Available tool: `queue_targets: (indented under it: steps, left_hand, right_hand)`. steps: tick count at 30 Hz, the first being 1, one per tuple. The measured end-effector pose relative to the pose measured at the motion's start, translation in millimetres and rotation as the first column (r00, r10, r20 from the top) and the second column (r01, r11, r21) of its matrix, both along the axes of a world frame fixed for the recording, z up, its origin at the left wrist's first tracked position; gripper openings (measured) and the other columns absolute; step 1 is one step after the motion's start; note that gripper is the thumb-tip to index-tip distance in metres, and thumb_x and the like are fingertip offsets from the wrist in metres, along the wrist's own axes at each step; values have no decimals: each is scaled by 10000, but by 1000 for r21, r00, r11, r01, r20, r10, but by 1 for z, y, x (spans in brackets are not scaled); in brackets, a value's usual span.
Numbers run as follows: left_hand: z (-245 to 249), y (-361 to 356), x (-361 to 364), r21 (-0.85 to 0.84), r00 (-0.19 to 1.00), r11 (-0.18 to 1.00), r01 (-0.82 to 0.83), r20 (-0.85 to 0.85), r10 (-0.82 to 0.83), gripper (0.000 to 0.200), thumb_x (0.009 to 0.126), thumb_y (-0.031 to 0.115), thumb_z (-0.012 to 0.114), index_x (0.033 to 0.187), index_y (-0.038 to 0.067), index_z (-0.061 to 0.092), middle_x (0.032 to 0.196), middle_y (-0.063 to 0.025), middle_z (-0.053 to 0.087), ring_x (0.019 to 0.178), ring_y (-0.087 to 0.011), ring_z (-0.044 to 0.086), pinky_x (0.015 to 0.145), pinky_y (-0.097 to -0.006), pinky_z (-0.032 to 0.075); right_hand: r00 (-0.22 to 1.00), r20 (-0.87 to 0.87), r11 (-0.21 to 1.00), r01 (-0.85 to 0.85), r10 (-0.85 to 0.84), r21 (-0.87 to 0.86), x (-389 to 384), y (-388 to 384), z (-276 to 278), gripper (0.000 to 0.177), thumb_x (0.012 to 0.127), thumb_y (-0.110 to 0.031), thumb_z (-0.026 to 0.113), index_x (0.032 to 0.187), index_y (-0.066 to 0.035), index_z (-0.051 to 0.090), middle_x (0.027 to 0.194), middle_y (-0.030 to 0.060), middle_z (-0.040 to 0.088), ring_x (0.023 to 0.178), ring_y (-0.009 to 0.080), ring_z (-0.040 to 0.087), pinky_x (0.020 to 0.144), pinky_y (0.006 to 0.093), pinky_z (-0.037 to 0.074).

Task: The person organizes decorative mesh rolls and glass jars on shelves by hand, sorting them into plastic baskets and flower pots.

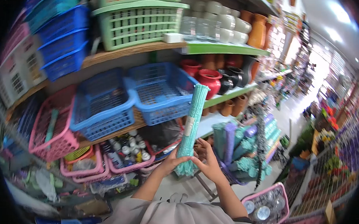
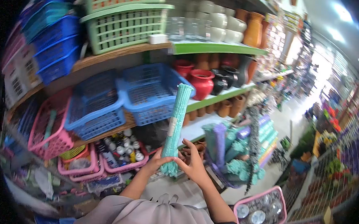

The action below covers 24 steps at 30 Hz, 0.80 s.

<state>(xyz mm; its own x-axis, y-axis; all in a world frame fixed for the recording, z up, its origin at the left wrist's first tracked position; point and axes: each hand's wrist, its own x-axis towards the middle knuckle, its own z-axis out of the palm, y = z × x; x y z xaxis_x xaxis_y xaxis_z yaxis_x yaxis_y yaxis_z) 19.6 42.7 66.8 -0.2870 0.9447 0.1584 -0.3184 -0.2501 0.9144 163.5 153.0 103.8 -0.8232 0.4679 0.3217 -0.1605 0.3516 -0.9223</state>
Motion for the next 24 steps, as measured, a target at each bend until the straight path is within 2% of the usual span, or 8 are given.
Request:
queue_targets:
  steps: [1,4,7,11,15,17,21,24]
  left_hand:
    - [-6,-12,-5,25,999,999,-42,-6,42,618,844,199,667,1356,40,359,1153,-84,572,1076,-175,558,942,-326,439]
    - [-15,-49,-19,35,965,968,-249,-71,251,652,842,203,678,1375,46,338,1172,-84,554,1125,-180,526,979,-337,411]
    - [-8,-97,-32,25,877,892,-452,-169,449,661,844,163,671,1387,37,316,1259,-124,526,1205,-198,481,1011,-359,386]
    - [7,-153,-39,200,847,862,-465,-181,499,637,873,140,629,1395,9,288,1369,-156,464,1280,-232,434,1047,-378,358]
    - [16,-205,-53,240,766,805,-542,-254,591,640,887,138,618,1409,12,271,1400,-142,434,1292,-233,420,1061,-378,345]
    - [26,-231,-60,224,770,781,-582,-156,619,703,876,166,631,1435,29,226,1420,-155,403,1302,-244,400,1072,-386,334]
    - [28,-279,-90,131,789,797,-589,-119,603,595,947,240,536,1429,21,263,1450,-136,365,1298,-221,395,1074,-358,323]
    - [51,-319,-98,96,657,695,-712,-255,709,587,976,278,489,1453,31,252,1439,-125,369,1309,-203,373,1083,-347,300]
  right_hand:
    - [989,-85,978,-132,119,-163,-17,-10,-4,714,861,-179,671,1425,-31,259,1346,183,414,1228,271,454,993,366,399]
    - [930,-1,917,-362,367,-168,-52,-38,-11,828,850,-228,679,1451,10,161,1422,189,301,1331,295,305,1088,402,252]
    - [868,62,863,-478,492,-165,-74,-79,-3,835,823,-247,722,1427,16,210,1347,165,392,1261,230,381,1066,348,285]
    - [793,56,789,-593,607,-158,-108,-117,-9,792,805,-218,750,1393,20,276,1296,133,437,1231,199,405,1046,332,310]
    - [790,159,791,-608,592,74,-132,-158,8,619,801,-222,759,1256,25,420,1120,156,581,1063,190,543,916,321,430]
    - [792,32,784,-609,610,119,-148,-180,12,538,817,-178,739,1220,11,436,1093,154,591,1044,182,549,912,320,433]
    - [752,24,750,-660,659,49,-176,-218,42,428,860,-167,697,1189,23,500,1090,129,594,1023,153,544,888,294,442]
    - [706,98,712,-684,701,-160,-202,-235,63,381,885,-193,668,1164,34,542,990,82,636,873,111,592,732,265,511]
